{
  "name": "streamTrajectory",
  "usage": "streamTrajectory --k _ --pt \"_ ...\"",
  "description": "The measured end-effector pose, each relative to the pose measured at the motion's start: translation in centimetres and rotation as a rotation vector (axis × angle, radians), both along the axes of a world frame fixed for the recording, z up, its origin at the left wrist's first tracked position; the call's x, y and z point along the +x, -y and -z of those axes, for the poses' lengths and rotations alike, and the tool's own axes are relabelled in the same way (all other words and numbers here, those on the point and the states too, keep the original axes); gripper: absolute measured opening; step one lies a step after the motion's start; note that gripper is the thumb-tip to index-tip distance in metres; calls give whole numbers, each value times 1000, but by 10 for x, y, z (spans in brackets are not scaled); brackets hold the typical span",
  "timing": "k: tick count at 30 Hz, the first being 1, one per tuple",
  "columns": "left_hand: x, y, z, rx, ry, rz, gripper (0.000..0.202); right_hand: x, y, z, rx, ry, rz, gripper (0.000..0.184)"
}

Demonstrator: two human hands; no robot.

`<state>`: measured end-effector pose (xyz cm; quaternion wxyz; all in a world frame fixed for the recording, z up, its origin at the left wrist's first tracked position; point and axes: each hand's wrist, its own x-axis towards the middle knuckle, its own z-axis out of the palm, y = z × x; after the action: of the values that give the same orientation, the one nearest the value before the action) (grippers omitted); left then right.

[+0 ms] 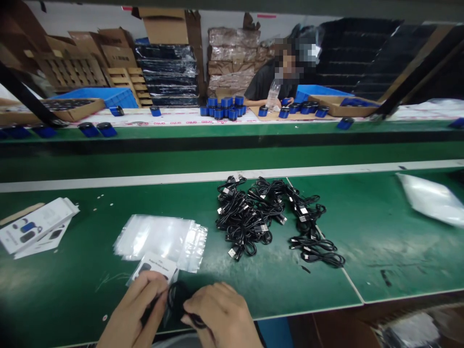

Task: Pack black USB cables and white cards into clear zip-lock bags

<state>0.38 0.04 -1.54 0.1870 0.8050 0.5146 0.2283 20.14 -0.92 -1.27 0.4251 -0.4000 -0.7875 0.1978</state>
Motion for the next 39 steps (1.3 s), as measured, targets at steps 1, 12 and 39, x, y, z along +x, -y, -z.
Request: streamTrajectory --k 1,12,39 --pt "0 -1 0 -1 -19 10 16 0 2 1 14 42 13 11" --pt "5 0 12 162 -110 65 11 -12 6 17 276 287 182 48" --pt "-6 4 10 207 -158 -40 12 7 17 -8 -361 17 -118 30"
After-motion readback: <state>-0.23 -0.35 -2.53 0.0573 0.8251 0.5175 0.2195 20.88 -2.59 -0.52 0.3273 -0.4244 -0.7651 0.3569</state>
